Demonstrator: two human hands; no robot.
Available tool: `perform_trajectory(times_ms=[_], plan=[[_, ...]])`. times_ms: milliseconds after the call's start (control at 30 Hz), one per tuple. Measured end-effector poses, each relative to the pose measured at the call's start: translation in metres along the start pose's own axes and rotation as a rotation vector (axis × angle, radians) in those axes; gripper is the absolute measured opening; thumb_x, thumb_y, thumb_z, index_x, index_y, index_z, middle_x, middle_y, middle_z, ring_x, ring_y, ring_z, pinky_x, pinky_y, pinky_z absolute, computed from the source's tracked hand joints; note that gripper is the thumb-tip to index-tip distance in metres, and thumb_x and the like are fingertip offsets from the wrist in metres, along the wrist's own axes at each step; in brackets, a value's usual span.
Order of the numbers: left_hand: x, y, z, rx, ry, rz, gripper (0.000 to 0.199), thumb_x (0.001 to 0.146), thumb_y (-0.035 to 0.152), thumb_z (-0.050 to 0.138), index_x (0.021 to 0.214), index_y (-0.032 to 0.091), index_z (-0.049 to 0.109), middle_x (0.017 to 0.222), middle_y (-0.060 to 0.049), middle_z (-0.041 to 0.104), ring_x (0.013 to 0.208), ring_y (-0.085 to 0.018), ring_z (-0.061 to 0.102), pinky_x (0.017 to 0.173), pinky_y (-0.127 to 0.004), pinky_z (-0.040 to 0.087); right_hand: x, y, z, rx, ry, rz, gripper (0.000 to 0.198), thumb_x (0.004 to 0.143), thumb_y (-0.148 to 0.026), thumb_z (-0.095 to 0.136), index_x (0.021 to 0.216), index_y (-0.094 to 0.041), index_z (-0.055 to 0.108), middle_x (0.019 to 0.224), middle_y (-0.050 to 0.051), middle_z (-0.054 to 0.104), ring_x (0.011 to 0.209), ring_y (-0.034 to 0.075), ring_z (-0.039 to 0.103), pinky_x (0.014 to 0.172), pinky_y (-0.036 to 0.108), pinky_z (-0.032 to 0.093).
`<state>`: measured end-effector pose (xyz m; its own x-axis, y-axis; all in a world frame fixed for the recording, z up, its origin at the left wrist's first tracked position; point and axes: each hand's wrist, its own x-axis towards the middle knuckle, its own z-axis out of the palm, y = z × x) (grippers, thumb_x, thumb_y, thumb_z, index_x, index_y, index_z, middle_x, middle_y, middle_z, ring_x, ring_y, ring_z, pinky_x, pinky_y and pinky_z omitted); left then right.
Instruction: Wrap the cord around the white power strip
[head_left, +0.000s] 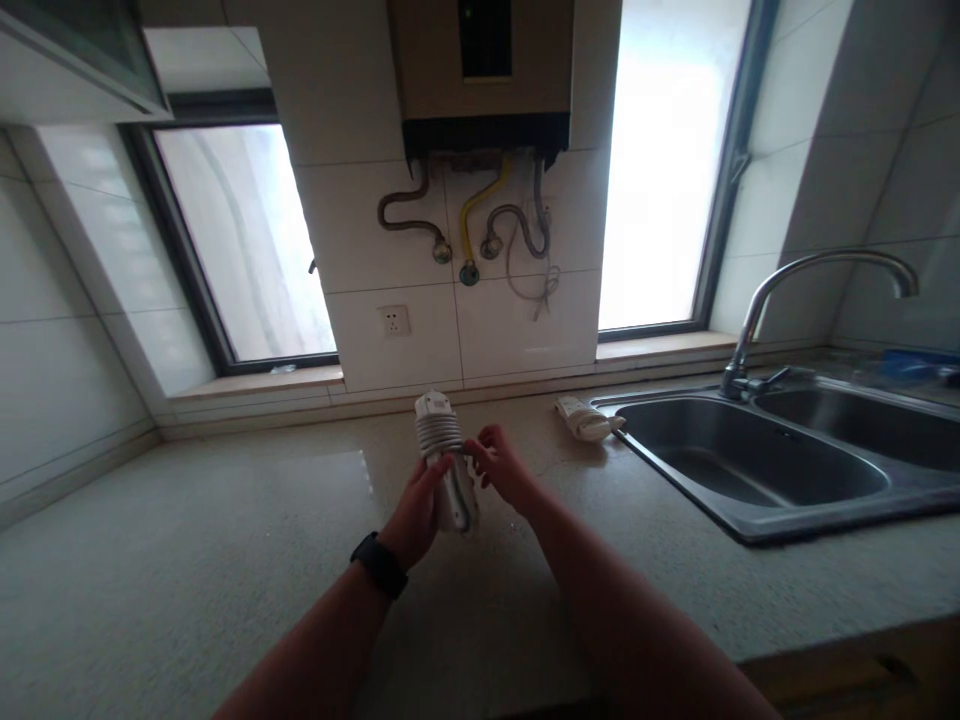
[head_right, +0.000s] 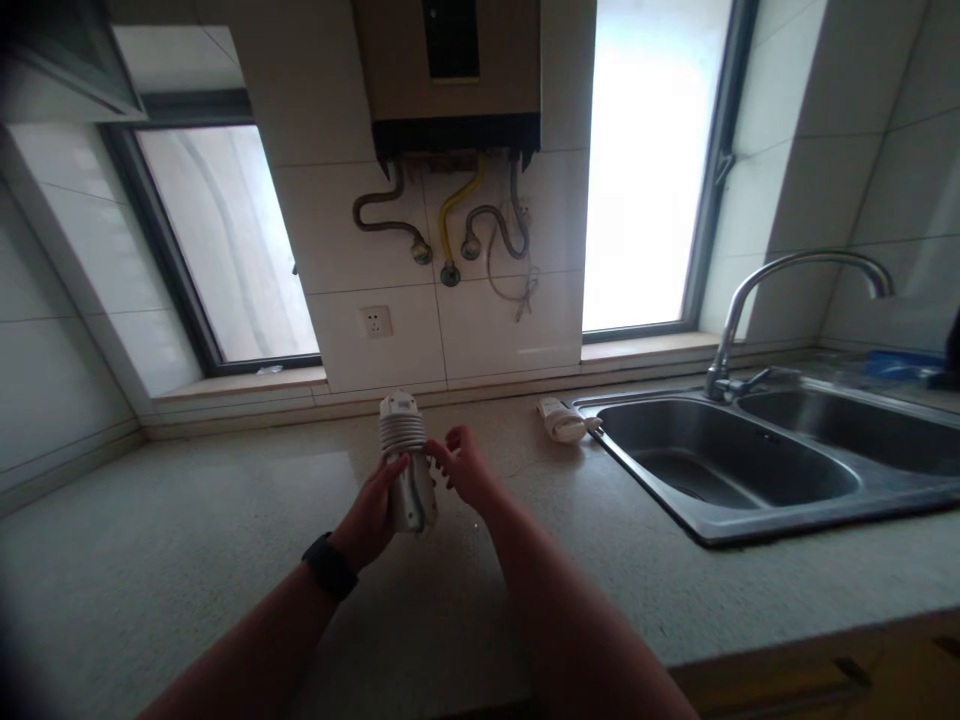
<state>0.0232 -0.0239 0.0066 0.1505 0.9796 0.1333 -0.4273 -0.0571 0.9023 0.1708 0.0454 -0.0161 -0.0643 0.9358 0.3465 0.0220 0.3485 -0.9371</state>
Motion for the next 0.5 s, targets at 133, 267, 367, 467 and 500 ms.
perform_trajectory(times_ms=[133,267,367,467,500], plan=[[0.009,-0.009,-0.005,-0.139,0.015,-0.021,0.041,0.082,0.036,0.065,0.116,0.016,0.057,0.099,-0.008,0.070,0.086,-0.020,0.069,0.079,-0.032,0.053,-0.001,0.001,0.011,-0.197,0.221,-0.065,0.039,0.079,-0.054,0.064,0.094,-0.022,0.049,0.087,0.002,0.057,0.066,0.015,0.055,0.055,0.027,0.047],[0.017,-0.017,-0.012,-0.167,-0.006,0.020,0.037,0.083,0.033,0.062,0.116,0.017,0.057,0.108,-0.009,0.069,0.094,-0.021,0.067,0.084,-0.032,0.051,-0.005,-0.002,0.014,-0.358,0.151,-0.126,0.034,0.088,-0.052,0.056,0.095,-0.019,0.061,0.100,0.008,0.060,0.081,0.019,0.060,0.079,0.036,0.050],[0.020,-0.016,-0.016,-0.152,0.017,0.034,0.035,0.083,0.034,0.063,0.114,0.020,0.057,0.112,-0.009,0.068,0.099,-0.020,0.066,0.082,-0.031,0.051,-0.007,0.000,0.017,-0.260,0.044,-0.062,0.043,0.087,-0.053,0.058,0.113,-0.020,0.062,0.116,0.011,0.060,0.089,0.020,0.063,0.082,0.036,0.050],[0.020,-0.013,-0.017,-0.173,-0.016,0.023,0.034,0.086,0.036,0.059,0.117,0.020,0.056,0.118,-0.010,0.065,0.102,-0.021,0.065,0.082,-0.032,0.051,-0.011,-0.002,0.019,-0.129,-0.050,-0.005,0.060,0.077,-0.050,0.071,0.127,-0.022,0.056,0.124,0.012,0.059,0.089,0.021,0.064,0.073,0.033,0.053],[0.020,-0.012,-0.017,-0.173,-0.029,0.025,0.034,0.087,0.037,0.058,0.118,0.020,0.055,0.119,-0.010,0.065,0.104,-0.022,0.064,0.083,-0.032,0.051,-0.012,-0.004,0.019,-0.091,-0.079,0.004,0.063,0.074,-0.047,0.074,0.129,-0.023,0.055,0.124,0.011,0.059,0.088,0.021,0.065,0.070,0.032,0.053]])
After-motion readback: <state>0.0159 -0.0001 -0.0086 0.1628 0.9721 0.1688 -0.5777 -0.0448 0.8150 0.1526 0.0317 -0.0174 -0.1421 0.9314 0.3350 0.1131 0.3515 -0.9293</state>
